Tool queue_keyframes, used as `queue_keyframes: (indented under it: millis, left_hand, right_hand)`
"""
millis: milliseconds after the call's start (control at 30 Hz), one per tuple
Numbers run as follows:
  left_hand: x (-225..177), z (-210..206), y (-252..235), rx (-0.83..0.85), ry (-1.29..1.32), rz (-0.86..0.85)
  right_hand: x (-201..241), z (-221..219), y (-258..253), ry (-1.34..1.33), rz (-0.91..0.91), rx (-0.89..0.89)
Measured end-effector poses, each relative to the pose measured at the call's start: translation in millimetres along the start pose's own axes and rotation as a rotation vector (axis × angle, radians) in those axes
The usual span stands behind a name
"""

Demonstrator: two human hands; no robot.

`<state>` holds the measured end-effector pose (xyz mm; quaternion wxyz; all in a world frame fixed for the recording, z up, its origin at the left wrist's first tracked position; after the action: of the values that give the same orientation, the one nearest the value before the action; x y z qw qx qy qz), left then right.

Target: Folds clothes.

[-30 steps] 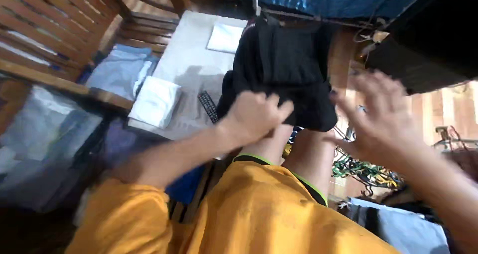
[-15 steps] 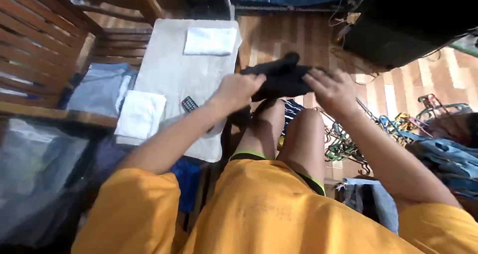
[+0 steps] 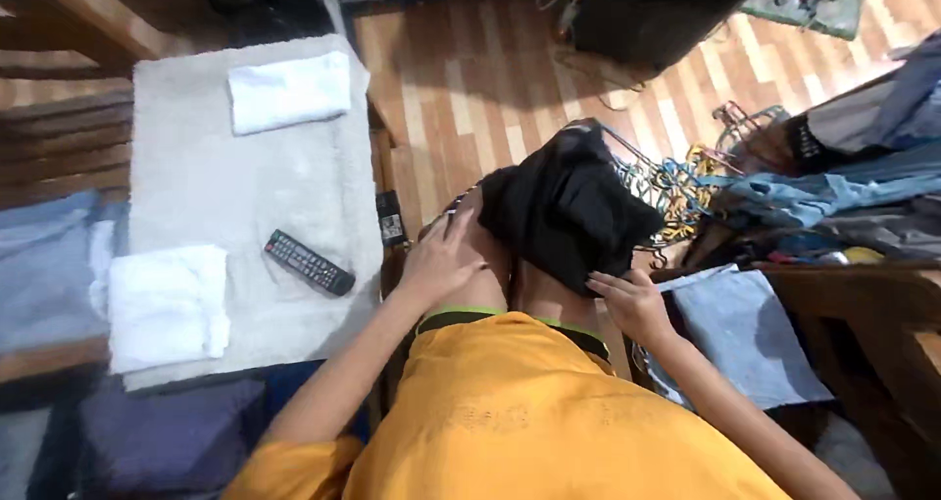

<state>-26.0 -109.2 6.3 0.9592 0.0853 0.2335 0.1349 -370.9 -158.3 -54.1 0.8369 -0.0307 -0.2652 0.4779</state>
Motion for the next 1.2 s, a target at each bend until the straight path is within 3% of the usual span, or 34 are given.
queue_keyframes:
  millis: [100, 200, 300, 433, 500, 567, 633, 700, 767, 800, 933, 1000, 1067, 1200]
  left_hand:
    - [-33.2, -37.1, -58.8, 0.072, -0.074, -0.188]
    - [-37.9, -70.2, -113.9, -0.072, -0.068, -0.382]
    - [-44.8, -74.3, -147.3, -0.058, 0.013, -0.449]
    - [-63.7, -28.4, -128.5, -0.136, 0.008, -0.756]
    - [-63.5, 5.1, -92.0, -0.237, -0.109, -0.893]
    - [-44.2, 25.9, -42.3, -0.237, -0.208, -0.903]
    - [4.6, 12.3, 7.3, -0.178, -0.269, -0.822]
    - [60.1, -25.0, 48.7, -0.050, -0.315, -0.668]
    - [93.1, -52.2, 71.3, 0.053, -0.294, -0.511]
    - [99.9, -56.5, 75.5, 0.046, -0.251, -0.434]
    - [90.0, -45.6, 71.7, -0.157, 0.147, -0.132]
    - [79.7, -57.5, 63.7, -0.196, 0.294, 0.008]
    - [81.2, -84.6, 61.1, -0.137, 0.309, 0.230]
    - [92.4, -124.8, 72.5, -0.005, 0.541, 0.562]
  right_hand:
    - [7.5, -2.8, 0.4, -0.004, -0.066, -0.077]
    - [-5.2, -1.7, 7.4, -0.018, -0.131, -0.089]
    - [-6.8, -2.5, 1.9, 0.005, -0.143, -0.107]
    - [-5.9, 10.5, 9.8, 0.006, -0.104, -0.106]
    - [4.1, 25.1, 15.2, -0.011, -0.047, -0.121]
    - [22.1, 34.3, 20.7, -0.036, 0.011, -0.104]
    - [42.3, 29.7, 24.7, -0.086, 0.037, -0.029]
    - [54.2, 17.2, 24.3, -0.151, 0.029, 0.175]
    - [53.1, 17.1, 14.8, -0.242, -0.018, 0.360]
    - [49.5, 28.3, 3.4, -0.276, -0.047, 0.369]
    - [44.3, 80.5, -80.3, -0.021, -0.038, 0.008]
    - [42.5, 75.1, -129.2, 0.118, -0.010, -0.021]
    - [20.2, 40.6, -170.2, 0.133, -0.028, 0.132]
    - [-55.1, -35.8, -220.8, -0.167, -0.166, 0.693]
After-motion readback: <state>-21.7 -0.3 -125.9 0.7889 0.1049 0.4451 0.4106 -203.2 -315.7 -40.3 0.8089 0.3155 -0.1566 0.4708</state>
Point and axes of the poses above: each hand's wrist, its own y-axis away from the middle knuckle, its own z-axis out of the back of the hand, x = y × z, the point moved 4 cm from there along -y, towards the middle knuckle, and after that the axes turned 13 degrees about z, right-handed, at the moved point
